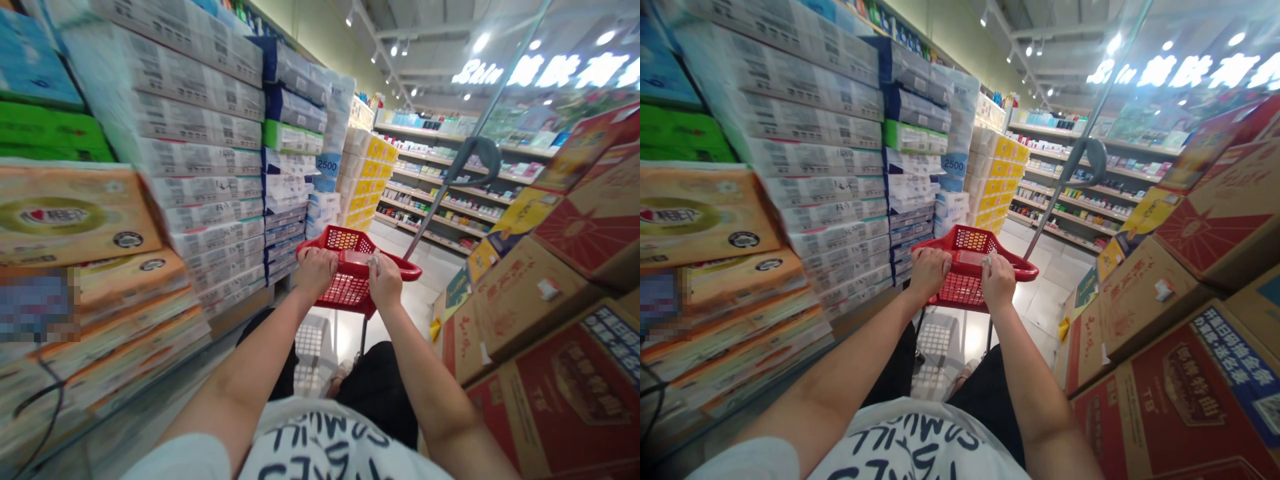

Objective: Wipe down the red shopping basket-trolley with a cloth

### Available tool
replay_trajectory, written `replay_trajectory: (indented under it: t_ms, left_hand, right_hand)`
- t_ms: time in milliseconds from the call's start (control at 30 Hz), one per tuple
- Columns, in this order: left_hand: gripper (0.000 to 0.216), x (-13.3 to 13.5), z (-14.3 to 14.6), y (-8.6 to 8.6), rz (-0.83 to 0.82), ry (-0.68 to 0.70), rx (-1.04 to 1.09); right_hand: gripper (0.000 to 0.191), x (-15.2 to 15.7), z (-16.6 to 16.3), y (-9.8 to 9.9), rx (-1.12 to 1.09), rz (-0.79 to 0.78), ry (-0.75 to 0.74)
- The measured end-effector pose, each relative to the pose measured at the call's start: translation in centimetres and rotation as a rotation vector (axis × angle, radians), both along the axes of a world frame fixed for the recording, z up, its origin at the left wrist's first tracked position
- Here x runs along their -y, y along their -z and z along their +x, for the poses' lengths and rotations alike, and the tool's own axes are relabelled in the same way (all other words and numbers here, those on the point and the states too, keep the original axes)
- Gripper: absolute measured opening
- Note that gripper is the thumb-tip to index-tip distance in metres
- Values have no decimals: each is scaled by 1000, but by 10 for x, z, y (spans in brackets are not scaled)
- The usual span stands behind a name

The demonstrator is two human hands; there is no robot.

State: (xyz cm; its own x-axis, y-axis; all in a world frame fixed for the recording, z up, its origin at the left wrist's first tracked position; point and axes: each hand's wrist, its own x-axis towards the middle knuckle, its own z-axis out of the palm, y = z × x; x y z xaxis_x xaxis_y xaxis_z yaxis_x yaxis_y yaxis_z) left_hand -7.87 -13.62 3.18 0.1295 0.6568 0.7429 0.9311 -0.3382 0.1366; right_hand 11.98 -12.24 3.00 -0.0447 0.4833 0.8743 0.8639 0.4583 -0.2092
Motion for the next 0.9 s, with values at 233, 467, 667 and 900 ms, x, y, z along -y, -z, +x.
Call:
replay_trajectory:
  t_ms: [233,467,667,900]
  left_hand:
    - [29,1,-3,-1,-13,1,-8]
    - [30,1,-2,-2,-47,4,-3]
    - [30,1,-3,-3,-65,12,-17]
    - [29,-5,-11,-3,-32,5,-13]
  right_hand:
    - [32,1,20,-3,67,-43,-32]
    - [30,9,24,18,27,115,-39]
    - [27,-2,38,-10,118,-195,138]
    - [29,-3,28,-24,147,-350,262]
